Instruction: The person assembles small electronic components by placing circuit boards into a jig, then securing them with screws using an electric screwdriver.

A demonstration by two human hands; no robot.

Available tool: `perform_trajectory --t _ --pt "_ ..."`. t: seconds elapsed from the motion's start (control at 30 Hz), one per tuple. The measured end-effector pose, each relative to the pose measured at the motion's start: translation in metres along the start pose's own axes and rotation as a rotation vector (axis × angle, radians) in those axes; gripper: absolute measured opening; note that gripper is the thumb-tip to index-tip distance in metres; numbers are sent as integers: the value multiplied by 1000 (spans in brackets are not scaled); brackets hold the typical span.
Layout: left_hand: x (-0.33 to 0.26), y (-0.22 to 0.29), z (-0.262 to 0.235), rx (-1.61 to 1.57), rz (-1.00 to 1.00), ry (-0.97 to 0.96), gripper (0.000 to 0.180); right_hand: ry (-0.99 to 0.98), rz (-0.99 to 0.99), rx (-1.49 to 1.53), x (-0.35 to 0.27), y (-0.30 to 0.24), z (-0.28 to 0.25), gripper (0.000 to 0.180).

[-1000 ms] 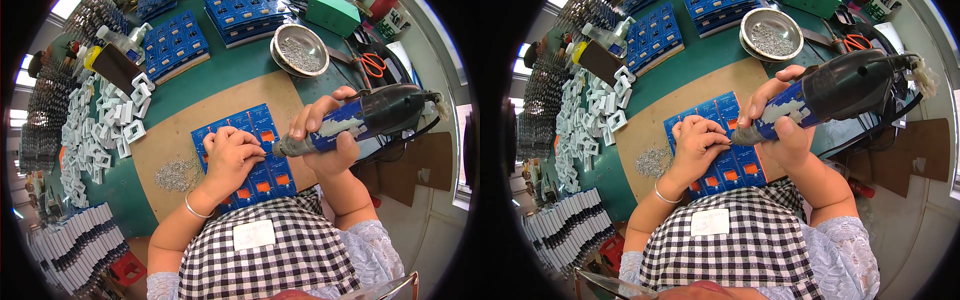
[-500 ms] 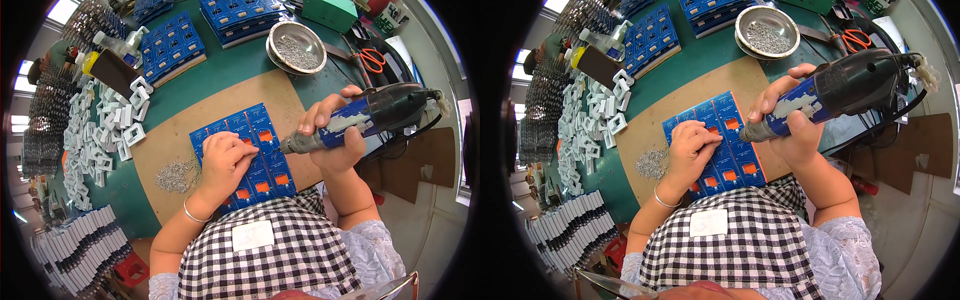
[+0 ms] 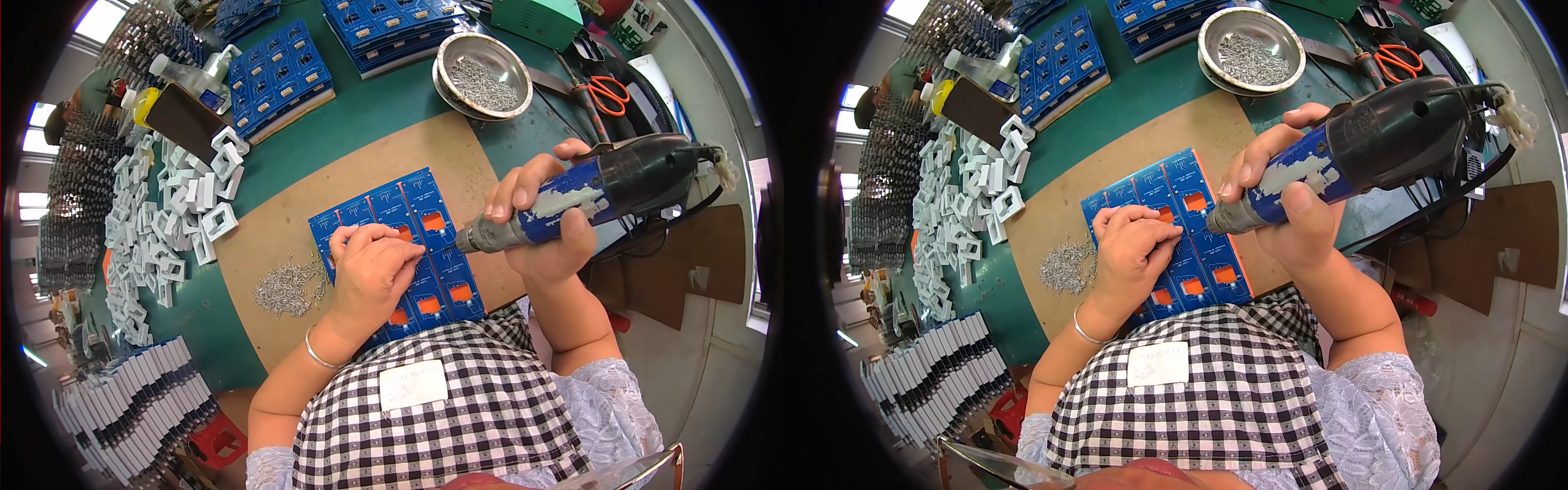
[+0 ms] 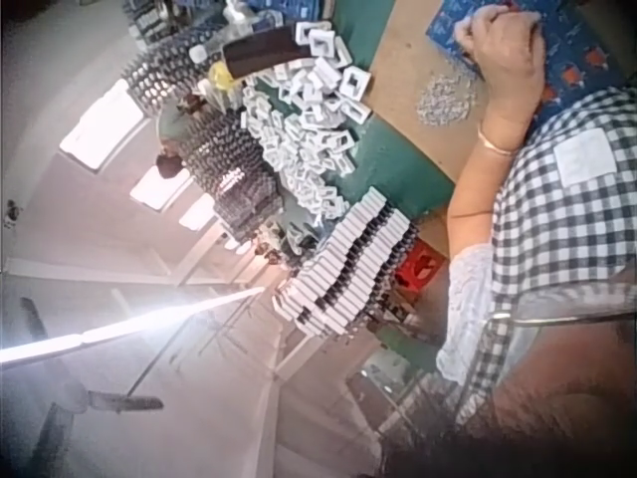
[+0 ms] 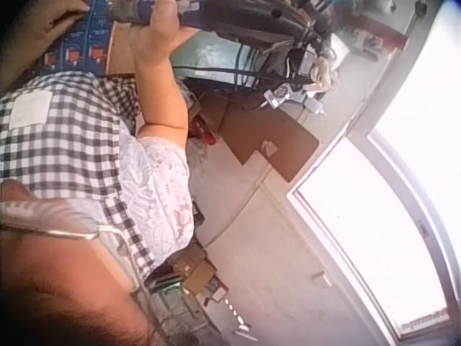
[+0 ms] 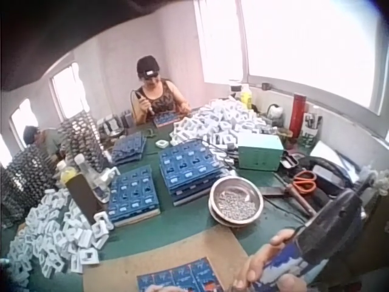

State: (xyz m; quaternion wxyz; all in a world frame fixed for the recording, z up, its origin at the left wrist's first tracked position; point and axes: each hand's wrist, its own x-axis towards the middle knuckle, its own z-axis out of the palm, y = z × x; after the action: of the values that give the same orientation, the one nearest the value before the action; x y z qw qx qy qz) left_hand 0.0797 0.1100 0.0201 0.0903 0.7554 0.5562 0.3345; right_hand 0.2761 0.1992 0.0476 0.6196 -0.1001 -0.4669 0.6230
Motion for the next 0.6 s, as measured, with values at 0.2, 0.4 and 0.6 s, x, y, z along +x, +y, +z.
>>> perform_trajectory --t 0.2,0.4,0.6 --pt "1 1 3 52 39 -11 20 -8 0 -10 1 0 2 58" --pt "4 2 3 95 48 -28 21 -45 4 -32 1 -1 5 59" --pt "7 -5 5 73 67 -1 19 -139 13 -107 4 -3 26 63"
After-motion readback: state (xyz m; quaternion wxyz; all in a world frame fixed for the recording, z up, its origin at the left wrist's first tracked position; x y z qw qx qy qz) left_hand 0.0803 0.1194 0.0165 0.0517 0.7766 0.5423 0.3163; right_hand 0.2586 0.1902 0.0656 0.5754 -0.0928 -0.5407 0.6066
